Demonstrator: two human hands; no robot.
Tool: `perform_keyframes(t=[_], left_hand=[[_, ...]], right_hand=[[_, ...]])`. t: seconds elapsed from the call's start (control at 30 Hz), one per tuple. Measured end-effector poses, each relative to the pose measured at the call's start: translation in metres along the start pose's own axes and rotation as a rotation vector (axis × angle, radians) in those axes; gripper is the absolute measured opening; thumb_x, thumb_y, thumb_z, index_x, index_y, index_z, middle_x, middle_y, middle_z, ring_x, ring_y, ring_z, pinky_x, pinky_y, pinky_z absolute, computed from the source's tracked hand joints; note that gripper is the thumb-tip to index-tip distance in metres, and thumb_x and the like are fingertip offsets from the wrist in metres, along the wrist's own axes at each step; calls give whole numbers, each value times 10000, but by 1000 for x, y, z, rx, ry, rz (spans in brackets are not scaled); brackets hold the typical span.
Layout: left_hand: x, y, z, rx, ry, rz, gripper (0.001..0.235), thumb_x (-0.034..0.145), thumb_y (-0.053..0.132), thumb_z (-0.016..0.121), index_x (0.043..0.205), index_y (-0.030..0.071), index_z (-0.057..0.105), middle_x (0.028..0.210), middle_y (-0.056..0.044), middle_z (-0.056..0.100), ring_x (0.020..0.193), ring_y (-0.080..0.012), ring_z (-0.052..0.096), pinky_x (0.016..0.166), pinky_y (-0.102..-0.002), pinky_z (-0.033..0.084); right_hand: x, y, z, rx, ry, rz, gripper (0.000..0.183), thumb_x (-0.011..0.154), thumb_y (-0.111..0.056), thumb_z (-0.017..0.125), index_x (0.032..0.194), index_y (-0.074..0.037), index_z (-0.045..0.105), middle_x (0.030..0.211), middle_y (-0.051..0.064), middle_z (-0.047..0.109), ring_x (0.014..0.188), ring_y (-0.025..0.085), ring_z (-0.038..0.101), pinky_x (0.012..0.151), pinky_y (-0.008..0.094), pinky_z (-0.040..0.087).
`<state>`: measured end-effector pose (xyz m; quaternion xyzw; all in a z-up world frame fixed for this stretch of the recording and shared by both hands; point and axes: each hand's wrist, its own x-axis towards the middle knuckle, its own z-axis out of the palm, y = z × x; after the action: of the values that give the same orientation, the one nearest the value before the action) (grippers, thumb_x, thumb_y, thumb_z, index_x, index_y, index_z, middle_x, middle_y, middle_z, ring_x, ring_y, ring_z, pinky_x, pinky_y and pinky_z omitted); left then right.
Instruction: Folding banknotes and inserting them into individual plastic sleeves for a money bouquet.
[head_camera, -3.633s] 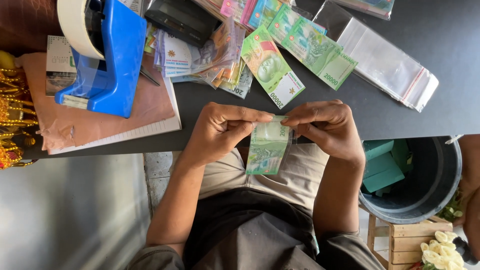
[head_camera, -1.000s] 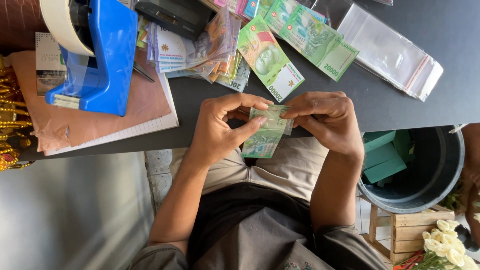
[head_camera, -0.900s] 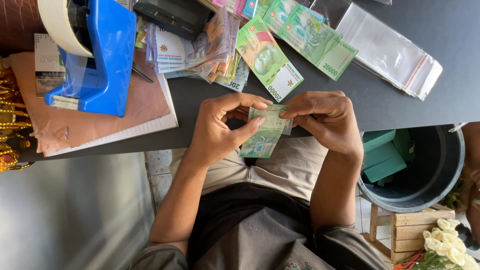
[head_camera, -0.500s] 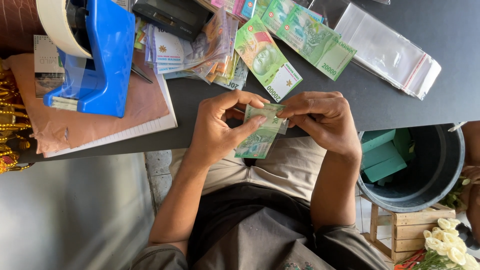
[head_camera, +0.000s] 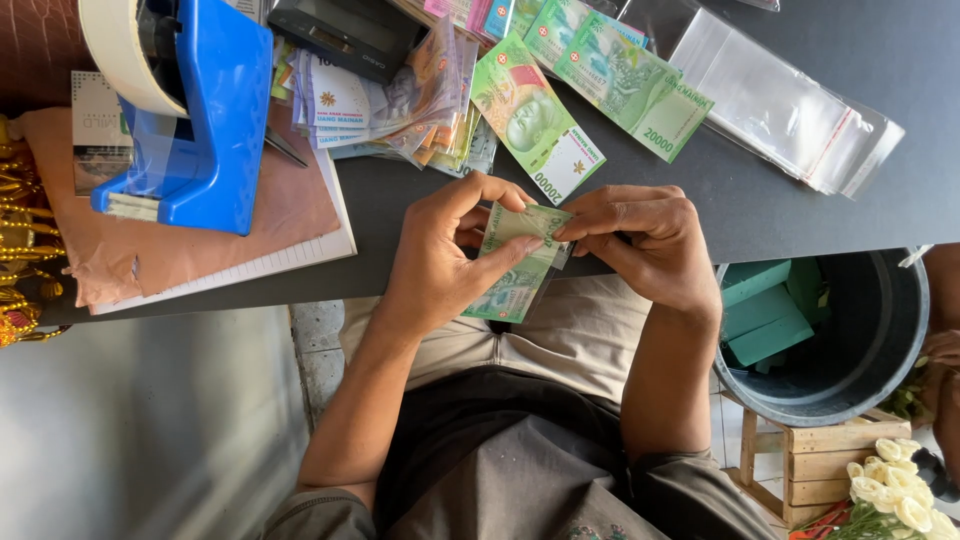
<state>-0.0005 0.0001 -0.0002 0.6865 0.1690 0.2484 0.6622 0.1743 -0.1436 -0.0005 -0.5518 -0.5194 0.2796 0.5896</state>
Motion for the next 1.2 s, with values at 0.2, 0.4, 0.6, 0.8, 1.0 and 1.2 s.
perform_keyframes(t=[0.2,0.4,0.6,0.8,1.0,1.2], left_hand=[[1,-5,-1,16,-5,23,285,847,13,820,1053,83,635,1071,-99,709,894,-261,783,687,-335,646],[2,0,0,49,-18,52,344,829,-14,826,1088,79,619,1109,-118,706,943,-324,782,711,-375,657],[1,4,1,18,0,50,349,827,-54,795,1108,72,632,1135,-110,717,978,-322,781,738,-376,663],[0,-1,-1,-63,19,86,440,870,-43,775,1256,41,583,1184,-146,730,1030,-298,763,793,-375,654],[-2,-1,-2,-37,50,76,371,901,59,774,1257,32,673,939,-124,795,877,-197,780,713,-298,652],[-2,-1,-1,51,19,91,204,908,33,755,1105,-18,746,827,-179,786,835,-242,777,633,-315,628]], right_hand=[[0,1,-3,15,-8,6,136,890,152,673,918,60,769,836,218,726,697,203,739,593,300,604],[-3,14,4,2,16,87,584,783,-105,915,1206,87,561,952,203,719,860,267,763,617,308,595],[-3,11,1,-4,25,161,504,867,65,787,1317,71,559,804,172,714,712,203,735,647,316,629],[-1,0,3,100,59,130,530,885,152,709,1387,142,542,823,202,717,755,210,748,694,381,655],[-5,10,1,58,171,70,387,862,144,745,1236,169,651,801,218,714,731,237,759,680,372,651],[-2,1,8,-22,183,122,316,828,21,846,1122,85,748,791,151,763,734,140,706,682,282,617]])
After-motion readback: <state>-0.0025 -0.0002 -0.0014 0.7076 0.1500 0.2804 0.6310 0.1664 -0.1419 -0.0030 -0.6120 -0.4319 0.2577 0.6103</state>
